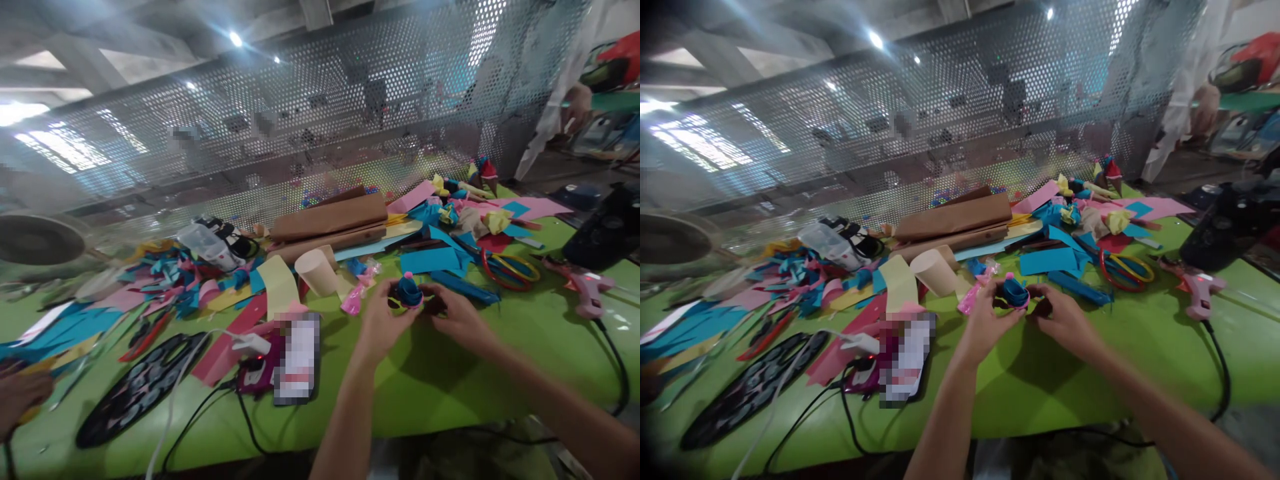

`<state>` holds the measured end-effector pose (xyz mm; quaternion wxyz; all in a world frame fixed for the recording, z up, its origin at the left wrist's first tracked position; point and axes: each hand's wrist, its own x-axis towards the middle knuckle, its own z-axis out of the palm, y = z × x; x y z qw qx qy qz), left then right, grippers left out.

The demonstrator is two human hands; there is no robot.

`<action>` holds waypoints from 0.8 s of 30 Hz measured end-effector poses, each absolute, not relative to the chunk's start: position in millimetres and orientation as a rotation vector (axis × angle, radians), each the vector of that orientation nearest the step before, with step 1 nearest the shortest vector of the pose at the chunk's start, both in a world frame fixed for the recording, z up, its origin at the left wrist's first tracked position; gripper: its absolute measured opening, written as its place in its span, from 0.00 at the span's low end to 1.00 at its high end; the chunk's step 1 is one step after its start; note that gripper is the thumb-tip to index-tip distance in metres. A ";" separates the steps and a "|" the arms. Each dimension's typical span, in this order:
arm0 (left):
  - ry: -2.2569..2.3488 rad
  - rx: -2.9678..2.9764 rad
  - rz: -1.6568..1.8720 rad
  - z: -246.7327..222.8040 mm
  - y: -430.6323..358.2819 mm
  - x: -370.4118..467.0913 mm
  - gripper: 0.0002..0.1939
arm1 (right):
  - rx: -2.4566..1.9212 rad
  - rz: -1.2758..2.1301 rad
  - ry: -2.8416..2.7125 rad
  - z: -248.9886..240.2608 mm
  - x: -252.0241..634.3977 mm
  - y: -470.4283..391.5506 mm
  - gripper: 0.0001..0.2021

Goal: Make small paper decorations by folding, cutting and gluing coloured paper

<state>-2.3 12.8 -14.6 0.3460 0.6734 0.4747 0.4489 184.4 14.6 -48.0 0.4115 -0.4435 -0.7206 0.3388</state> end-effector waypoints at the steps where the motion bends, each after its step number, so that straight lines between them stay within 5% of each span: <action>1: 1.211 1.730 1.161 -14.6 12.5 -1.1 0.20 | -1.116 0.856 -1.821 -49.4 182.4 14.6 0.23; 10: 1.082 1.734 0.984 -5.9 4.5 -1.8 0.27 | -1.030 0.861 -1.904 -59.5 182.3 16.7 0.19; 17: 1.248 1.890 1.077 -1.3 4.8 -1.0 0.19 | -1.028 0.611 -2.035 -51.6 181.4 12.2 0.09; 24: 1.460 2.156 0.893 14.2 2.1 1.0 0.18 | -1.167 0.555 -2.165 -56.7 177.8 14.0 0.12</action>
